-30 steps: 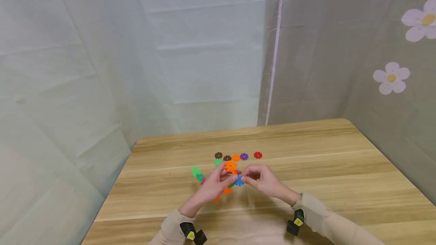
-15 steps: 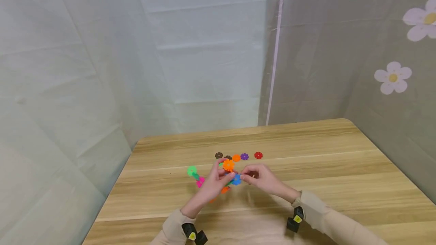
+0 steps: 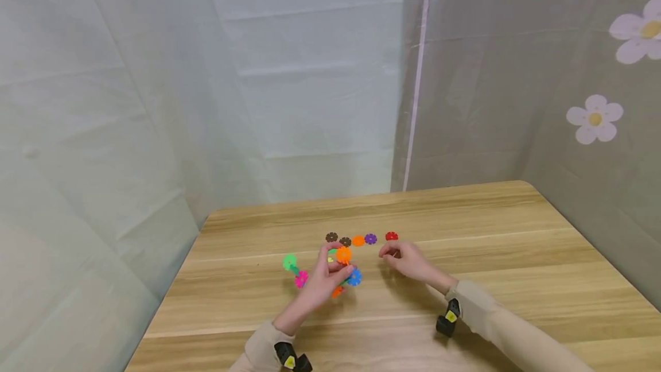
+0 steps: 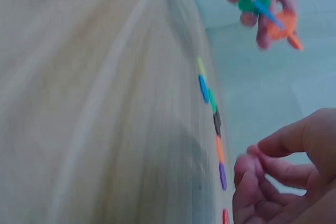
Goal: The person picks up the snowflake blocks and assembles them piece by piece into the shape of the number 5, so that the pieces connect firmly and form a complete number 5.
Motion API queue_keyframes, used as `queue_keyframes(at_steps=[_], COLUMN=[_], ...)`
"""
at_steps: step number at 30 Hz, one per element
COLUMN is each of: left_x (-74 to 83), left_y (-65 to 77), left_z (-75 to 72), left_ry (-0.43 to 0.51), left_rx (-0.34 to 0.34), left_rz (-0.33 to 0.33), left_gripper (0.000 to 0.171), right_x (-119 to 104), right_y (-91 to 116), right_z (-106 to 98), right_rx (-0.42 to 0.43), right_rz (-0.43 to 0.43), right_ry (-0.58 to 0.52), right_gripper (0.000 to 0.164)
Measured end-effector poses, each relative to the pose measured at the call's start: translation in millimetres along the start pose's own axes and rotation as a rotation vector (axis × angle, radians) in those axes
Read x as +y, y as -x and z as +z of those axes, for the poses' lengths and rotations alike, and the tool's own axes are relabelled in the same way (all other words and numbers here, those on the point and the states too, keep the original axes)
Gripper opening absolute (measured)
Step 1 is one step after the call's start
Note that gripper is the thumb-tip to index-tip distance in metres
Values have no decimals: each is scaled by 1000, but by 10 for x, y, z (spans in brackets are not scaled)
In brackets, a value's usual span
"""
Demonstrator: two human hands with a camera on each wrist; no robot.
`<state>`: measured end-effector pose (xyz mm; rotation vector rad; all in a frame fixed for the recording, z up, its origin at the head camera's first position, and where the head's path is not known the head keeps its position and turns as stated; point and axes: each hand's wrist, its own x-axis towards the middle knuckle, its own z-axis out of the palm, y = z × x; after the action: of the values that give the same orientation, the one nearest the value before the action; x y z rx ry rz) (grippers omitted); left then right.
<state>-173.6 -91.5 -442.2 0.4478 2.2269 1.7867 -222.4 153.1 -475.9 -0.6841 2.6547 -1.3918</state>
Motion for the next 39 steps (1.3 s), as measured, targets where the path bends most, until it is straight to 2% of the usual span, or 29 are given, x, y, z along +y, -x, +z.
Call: queue_keyframes(at_steps=[6, 10, 12, 14, 19, 22, 30, 36, 39], left_x=[-30, -29, -20, -6, 14, 18, -72, -110, -114], left_y=[3, -3, -7, -1, 29, 30, -4, 23, 30], left_z=[-10, -1, 18, 40, 87, 102, 99, 111, 123], left_ry=[0, 45, 49, 43, 29, 42, 108, 56, 66], left_rx=[-47, -38, -22, -10, -15, -17, 62, 53, 38], left_rz=[-5, -37, -42, -43, -62, -72, -117, -119, -112], left_gripper=[56, 44, 36, 34, 32, 29, 33, 40, 40], right_x=[99, 152, 169, 176, 171, 127, 31, 48, 64], right_y=[-118, -171, -188, -197, -203, -183, -157, -159, -156], right_z=[-21, -37, -50, -62, -64, -58, -61, -42, -29], right_rx=[87, 113, 105, 83, 30, 22, 35, 30, 1], right_rz=[114, 195, 213, 226, 213, 228, 189, 203, 185], right_ry=[118, 141, 148, 171, 251, 251, 298, 279, 276], right_gripper=[14, 27, 35, 37, 36, 35, 6, 21, 18])
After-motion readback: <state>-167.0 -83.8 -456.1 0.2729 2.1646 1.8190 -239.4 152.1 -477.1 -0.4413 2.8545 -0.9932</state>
